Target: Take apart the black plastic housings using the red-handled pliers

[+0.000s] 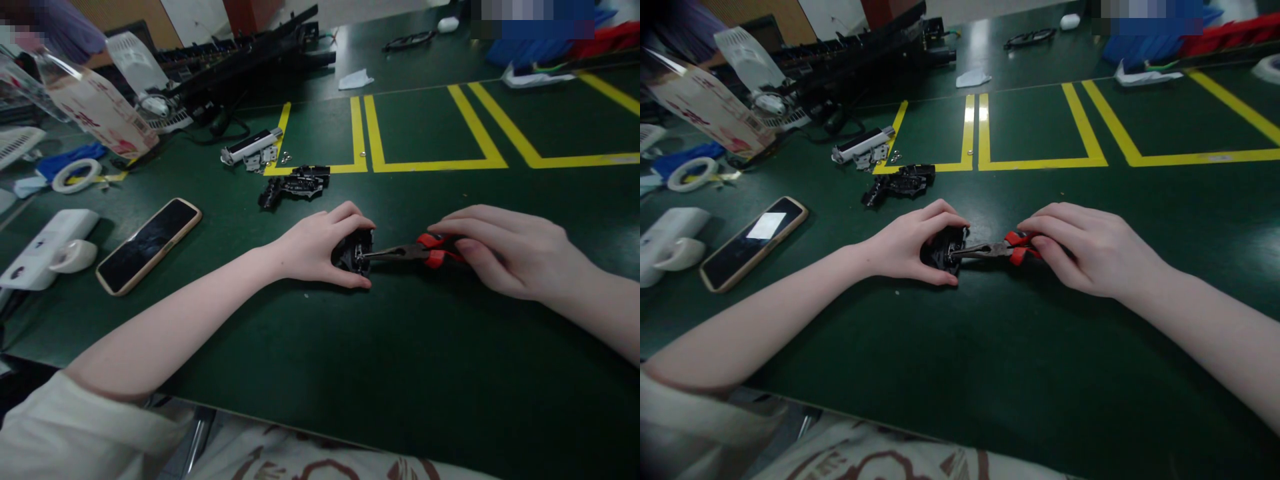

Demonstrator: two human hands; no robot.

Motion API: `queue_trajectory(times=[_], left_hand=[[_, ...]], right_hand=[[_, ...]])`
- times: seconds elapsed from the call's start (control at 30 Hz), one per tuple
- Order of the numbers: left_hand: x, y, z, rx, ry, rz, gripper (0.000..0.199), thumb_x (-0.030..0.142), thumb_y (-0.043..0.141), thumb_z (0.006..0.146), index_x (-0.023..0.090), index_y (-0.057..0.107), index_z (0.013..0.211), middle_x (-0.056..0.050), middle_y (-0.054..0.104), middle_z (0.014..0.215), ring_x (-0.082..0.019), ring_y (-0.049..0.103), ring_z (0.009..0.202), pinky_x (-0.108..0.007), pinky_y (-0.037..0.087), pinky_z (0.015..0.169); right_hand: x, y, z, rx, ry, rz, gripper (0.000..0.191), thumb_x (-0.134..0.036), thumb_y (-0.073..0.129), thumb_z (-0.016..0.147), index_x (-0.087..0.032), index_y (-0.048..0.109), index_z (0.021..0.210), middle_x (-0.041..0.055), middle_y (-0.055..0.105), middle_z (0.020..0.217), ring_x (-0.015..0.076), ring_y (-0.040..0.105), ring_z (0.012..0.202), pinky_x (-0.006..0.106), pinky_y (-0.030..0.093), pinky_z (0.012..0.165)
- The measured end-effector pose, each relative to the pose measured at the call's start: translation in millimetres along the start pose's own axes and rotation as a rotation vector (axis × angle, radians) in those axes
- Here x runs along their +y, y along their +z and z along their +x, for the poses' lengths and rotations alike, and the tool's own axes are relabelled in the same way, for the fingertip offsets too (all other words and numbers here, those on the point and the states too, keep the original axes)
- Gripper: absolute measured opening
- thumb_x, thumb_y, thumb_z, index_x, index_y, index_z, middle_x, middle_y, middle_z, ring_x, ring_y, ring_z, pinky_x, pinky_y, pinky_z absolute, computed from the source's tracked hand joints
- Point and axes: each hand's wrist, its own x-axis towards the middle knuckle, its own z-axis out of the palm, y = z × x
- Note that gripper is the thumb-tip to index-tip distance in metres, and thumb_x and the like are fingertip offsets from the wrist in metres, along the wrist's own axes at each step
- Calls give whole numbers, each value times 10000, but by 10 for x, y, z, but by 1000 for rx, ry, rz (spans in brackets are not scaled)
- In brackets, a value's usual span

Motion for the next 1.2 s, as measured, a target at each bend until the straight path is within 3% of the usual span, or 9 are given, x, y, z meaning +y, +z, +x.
queue_trajectory(times=[0.33,0.5,0.83,0.93,1.1,1.2], left_hand=[[-7,7,6,19,-16,-17,772,631,731,780,144,493,1331,-140,527,1309,-265,614,1042,-364,532,831],[-14,5,8,14,-19,-17,762,617,740,779,151,498,1330,-131,526,1295,-255,615,1022,-350,532,807],[-22,-6,6,22,4,-33,743,573,746,799,152,489,1354,-118,527,1245,-232,611,989,-325,529,777],[-27,-1,5,31,9,-20,758,588,740,797,140,492,1356,-120,532,1240,-229,615,981,-323,526,779],[14,18,15,27,16,110,840,668,695,796,130,460,1397,-152,541,1295,-249,617,981,-349,508,813],[61,39,28,45,3,207,928,733,662,786,103,431,1426,-174,546,1305,-262,612,992,-354,491,838]], right_hand=[[0,-5,37,-38,34,-1,279,-197,404,976,-128,637,1111,123,705,1005,212,685,860,341,580,686],[-11,-25,59,-40,-23,-33,247,-160,427,968,-92,624,1102,132,692,977,200,670,834,312,567,668],[-50,-76,66,35,-177,-261,220,-154,529,904,-54,620,1078,189,677,968,262,634,816,375,545,659],[-52,-79,71,10,-169,-260,242,-209,545,920,-56,612,1096,187,675,977,257,637,817,366,546,655],[-67,-90,81,-23,-139,-230,389,-438,585,926,-90,598,1098,164,672,966,248,656,803,358,559,652],[-84,-84,72,-49,-79,-202,376,-455,596,910,-135,591,1107,145,677,976,250,667,811,364,561,659]])
